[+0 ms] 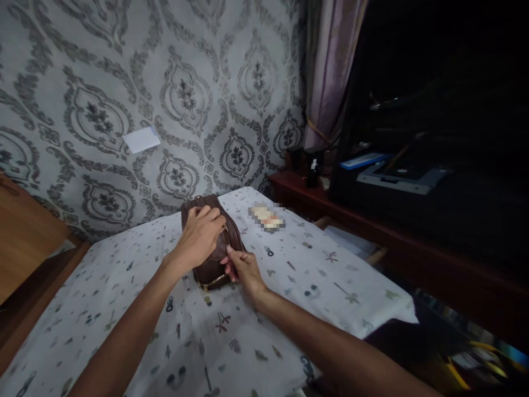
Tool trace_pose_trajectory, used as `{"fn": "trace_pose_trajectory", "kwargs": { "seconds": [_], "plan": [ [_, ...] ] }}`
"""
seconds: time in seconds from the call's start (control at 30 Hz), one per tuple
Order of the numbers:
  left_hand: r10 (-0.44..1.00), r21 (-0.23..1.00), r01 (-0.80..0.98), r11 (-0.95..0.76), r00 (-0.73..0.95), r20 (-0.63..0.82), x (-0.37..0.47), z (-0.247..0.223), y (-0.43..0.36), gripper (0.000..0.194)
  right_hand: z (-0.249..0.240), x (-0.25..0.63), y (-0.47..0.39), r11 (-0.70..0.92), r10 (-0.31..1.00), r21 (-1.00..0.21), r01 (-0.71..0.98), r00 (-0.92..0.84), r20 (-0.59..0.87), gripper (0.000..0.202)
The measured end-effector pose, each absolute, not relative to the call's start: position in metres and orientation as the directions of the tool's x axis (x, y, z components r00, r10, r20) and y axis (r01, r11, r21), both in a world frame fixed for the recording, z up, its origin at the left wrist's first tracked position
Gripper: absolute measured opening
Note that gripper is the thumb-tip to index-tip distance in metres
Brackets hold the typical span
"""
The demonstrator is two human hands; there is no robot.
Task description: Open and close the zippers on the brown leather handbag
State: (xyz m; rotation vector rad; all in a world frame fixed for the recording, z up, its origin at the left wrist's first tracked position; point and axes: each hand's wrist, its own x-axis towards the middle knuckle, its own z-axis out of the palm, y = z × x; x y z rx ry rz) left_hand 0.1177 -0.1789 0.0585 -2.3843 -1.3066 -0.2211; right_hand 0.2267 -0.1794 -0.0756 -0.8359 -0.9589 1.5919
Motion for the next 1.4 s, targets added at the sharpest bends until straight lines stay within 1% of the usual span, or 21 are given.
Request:
{"fn": "trace_pose_trajectory", "kwargs": {
  "seconds": [0.23,0.47,0.67,0.83,0.93,1.27,1.4],
  "plan": [
    [0.769,-0.275,0.815,-0.510,0.575,0.279,0.1168,0.0615,-0.1782,0.019,-0.0756,0.2265,-0.1802,-0.132,0.976,-0.891,-0.434,-0.212,-0.041,0.054],
    [0.761,-0.283,0.780,-0.558,0.617,0.200,0.1192,0.0663,-0.1787,0.018,-0.0782,0.2259,-0.1820,-0.116,0.978,-0.881,-0.458,-0.209,-0.020,0.054],
    [0.767,-0.262,0.790,-0.555,0.608,0.207,0.1192,0.0657,-0.1786,0.018,-0.0792,0.2255,-0.1829,-0.100,0.977,-0.880,-0.465,-0.215,0.003,0.054],
    [0.764,-0.219,0.789,-0.574,0.612,0.204,0.1166,0.0634,-0.1783,0.019,-0.0785,0.2249,-0.1826,-0.138,0.968,-0.863,-0.486,-0.251,-0.013,0.055],
    [0.766,-0.200,0.792,-0.577,0.610,0.205,0.1170,0.0622,-0.1800,0.020,-0.0788,0.2239,-0.1823,-0.134,0.969,-0.865,-0.484,-0.247,-0.011,0.054],
    [0.777,-0.289,0.794,-0.534,0.596,0.202,0.1206,0.0600,-0.1845,0.021,-0.0793,0.2237,-0.1826,-0.101,0.971,-0.880,-0.464,-0.238,0.014,0.053],
    [0.761,-0.358,0.773,-0.523,0.613,0.213,0.1232,0.0610,-0.1880,0.019,-0.0798,0.2235,-0.1827,-0.107,0.966,-0.886,-0.451,-0.260,0.015,0.055]
  ]
}}
